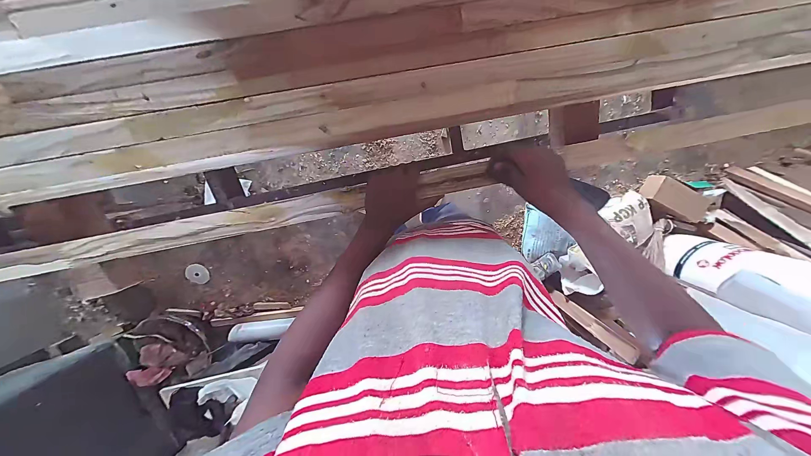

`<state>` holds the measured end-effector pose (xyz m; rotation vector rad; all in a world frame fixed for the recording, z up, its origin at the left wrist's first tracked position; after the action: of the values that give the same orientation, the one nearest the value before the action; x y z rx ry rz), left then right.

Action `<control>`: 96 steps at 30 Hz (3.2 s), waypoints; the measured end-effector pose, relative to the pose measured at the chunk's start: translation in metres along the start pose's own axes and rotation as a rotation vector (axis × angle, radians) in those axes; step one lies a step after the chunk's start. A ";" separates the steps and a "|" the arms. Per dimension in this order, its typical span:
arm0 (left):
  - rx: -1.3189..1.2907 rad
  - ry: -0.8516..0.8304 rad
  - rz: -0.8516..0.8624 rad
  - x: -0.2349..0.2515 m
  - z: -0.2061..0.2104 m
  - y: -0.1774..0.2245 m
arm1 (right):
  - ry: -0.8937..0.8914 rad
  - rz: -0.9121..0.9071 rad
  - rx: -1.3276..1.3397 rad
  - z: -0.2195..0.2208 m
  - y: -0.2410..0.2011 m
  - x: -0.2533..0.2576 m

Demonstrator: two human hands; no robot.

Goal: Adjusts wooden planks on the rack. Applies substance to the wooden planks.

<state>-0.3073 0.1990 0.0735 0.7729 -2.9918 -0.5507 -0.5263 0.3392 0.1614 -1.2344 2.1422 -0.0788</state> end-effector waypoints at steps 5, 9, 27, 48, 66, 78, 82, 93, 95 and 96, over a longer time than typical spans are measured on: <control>0.026 0.039 0.027 -0.001 0.002 -0.002 | 0.074 0.433 -0.029 0.002 -0.007 -0.014; -0.036 -0.102 0.047 0.002 -0.005 -0.004 | 0.112 0.603 -0.054 0.009 -0.021 -0.018; -0.299 -0.618 0.135 0.026 -0.031 -0.016 | 0.085 1.051 -0.113 0.015 -0.074 0.002; -0.489 -0.785 0.227 0.041 -0.034 -0.020 | 0.090 1.146 -0.233 0.025 -0.105 0.018; -0.531 -0.623 0.199 0.021 -0.020 -0.017 | 0.010 1.234 -0.287 0.029 -0.128 0.029; -0.521 -0.623 0.223 0.025 -0.030 -0.024 | 0.190 1.238 -0.179 0.026 -0.124 0.013; -0.512 -0.768 0.193 0.029 -0.045 -0.043 | 0.122 1.242 -0.272 0.029 -0.113 0.022; -0.459 -0.829 0.192 0.029 -0.047 -0.042 | 0.029 1.111 -0.141 0.032 -0.143 0.026; -0.470 -0.829 0.197 0.027 -0.046 -0.042 | 0.082 1.141 -0.169 0.029 -0.134 0.020; -0.475 -0.822 0.200 0.027 -0.045 -0.044 | 0.074 1.163 -0.197 0.030 -0.133 0.020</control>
<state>-0.3062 0.1354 0.0990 0.2229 -3.2597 -1.8525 -0.4162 0.2577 0.1749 0.0774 2.6381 0.5936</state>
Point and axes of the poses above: each hand's wrist, its own x-axis towards the middle knuckle, its own z-axis out of the palm, y = z × x, the point moved 1 cm from there along x, towards the middle knuckle, and after that the axes turned 1 degree about z, right-handed, at the moved point
